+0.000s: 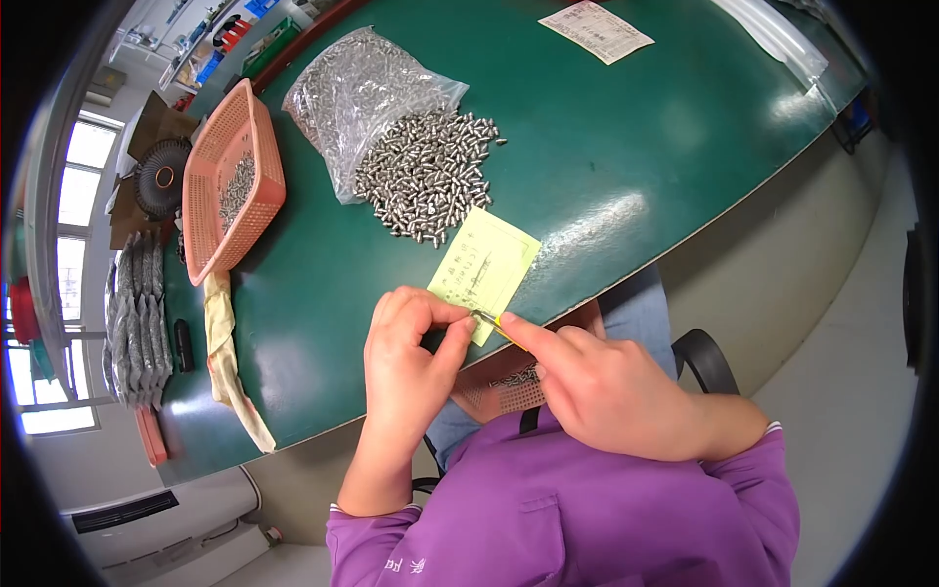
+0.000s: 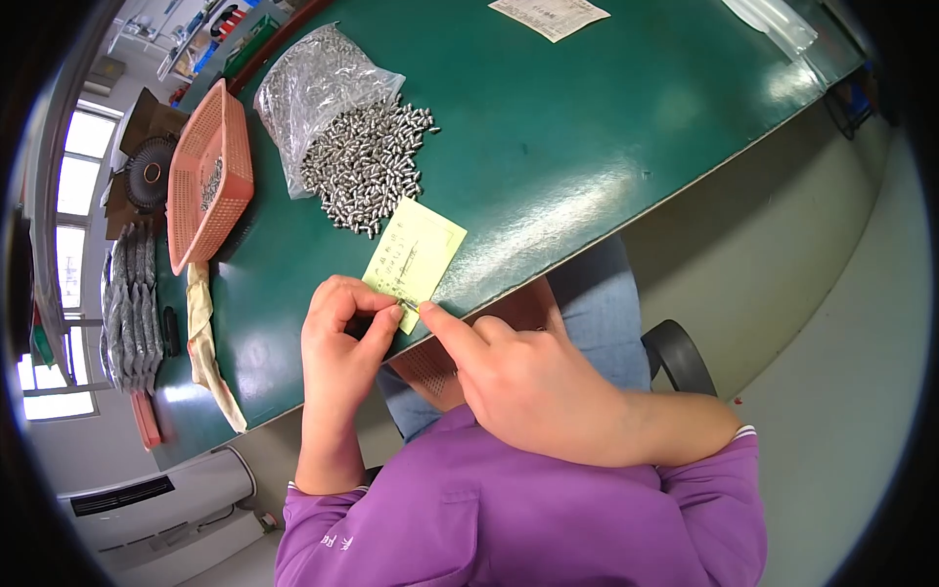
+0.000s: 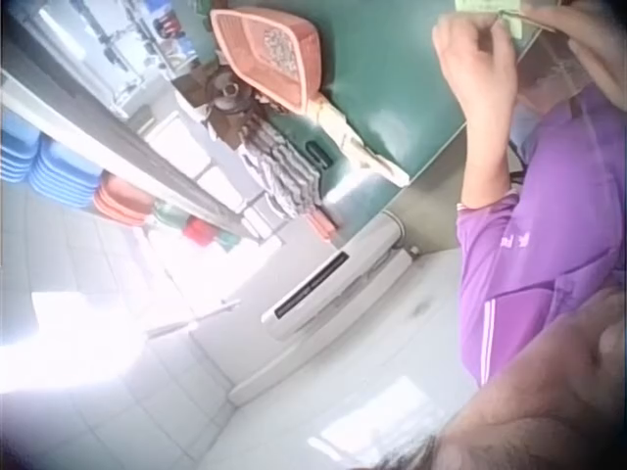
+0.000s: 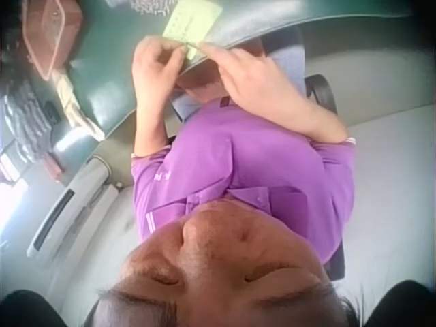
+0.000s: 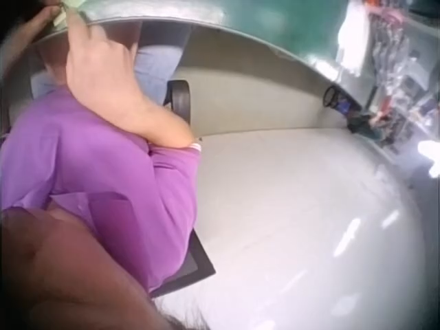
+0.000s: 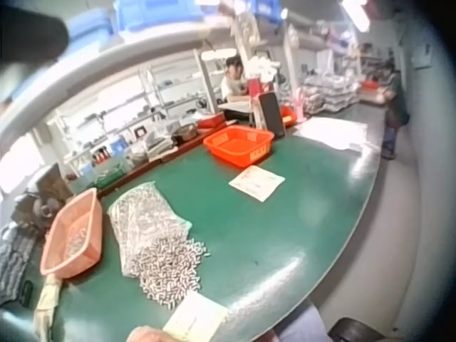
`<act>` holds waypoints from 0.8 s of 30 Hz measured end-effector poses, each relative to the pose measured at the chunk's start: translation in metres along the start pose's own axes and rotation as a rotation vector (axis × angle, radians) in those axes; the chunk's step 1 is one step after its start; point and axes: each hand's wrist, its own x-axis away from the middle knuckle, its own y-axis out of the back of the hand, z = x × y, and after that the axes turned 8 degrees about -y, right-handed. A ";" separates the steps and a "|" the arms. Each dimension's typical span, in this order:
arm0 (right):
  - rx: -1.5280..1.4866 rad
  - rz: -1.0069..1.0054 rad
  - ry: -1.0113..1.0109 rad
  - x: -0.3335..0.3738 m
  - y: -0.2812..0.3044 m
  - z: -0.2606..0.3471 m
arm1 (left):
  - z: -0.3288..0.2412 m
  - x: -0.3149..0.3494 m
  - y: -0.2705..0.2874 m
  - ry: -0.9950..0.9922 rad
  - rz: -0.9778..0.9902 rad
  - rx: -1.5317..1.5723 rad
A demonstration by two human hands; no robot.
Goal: Counting and inspecting small metal components at an industrial workbench.
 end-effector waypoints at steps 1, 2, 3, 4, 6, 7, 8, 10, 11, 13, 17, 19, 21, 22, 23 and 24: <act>0.030 0.029 -0.023 0.001 0.001 0.001 | 0.000 0.000 0.000 0.004 0.001 0.001; 0.060 0.057 -0.047 0.002 0.001 0.002 | 0.000 0.000 -0.001 -0.001 -0.005 -0.002; 0.060 0.060 -0.048 0.001 0.002 0.002 | 0.000 0.000 -0.001 -0.007 -0.011 -0.005; 0.053 0.065 -0.042 0.001 0.002 0.001 | 0.001 0.000 -0.001 -0.004 -0.010 -0.003; 0.044 0.073 -0.036 -0.003 0.004 0.000 | 0.003 -0.001 -0.001 -0.023 0.003 -0.002; 0.026 0.084 -0.026 -0.006 0.007 0.000 | 0.003 -0.001 0.000 -0.021 0.004 -0.003; 0.010 0.092 -0.014 -0.007 0.009 0.000 | 0.002 -0.002 0.001 -0.016 0.012 -0.002; 0.050 0.097 -0.007 -0.007 0.009 0.003 | -0.001 -0.002 0.002 -0.014 0.018 -0.004; 0.090 0.101 -0.003 -0.008 0.009 0.004 | 0.000 -0.003 0.002 -0.004 0.026 -0.002; 0.105 0.110 -0.015 -0.009 0.010 0.005 | 0.000 -0.004 0.003 -0.002 0.031 -0.005; 0.156 0.147 -0.052 -0.008 0.009 0.012 | 0.000 -0.004 0.002 0.008 0.026 -0.005; 0.144 0.130 -0.046 -0.006 0.009 0.011 | 0.001 -0.003 0.002 0.009 0.026 -0.002; 0.136 0.109 -0.039 -0.005 0.006 0.004 | 0.002 -0.003 0.002 0.058 0.041 0.056; 0.027 0.058 -0.047 -0.003 0.003 -0.003 | 0.000 -0.002 0.005 0.048 0.035 0.052; -0.084 0.012 -0.053 -0.002 0.004 -0.007 | -0.002 0.002 0.009 0.029 0.092 0.085; -0.128 -0.014 -0.075 0.001 0.009 -0.009 | -0.005 0.005 0.013 0.012 0.150 0.118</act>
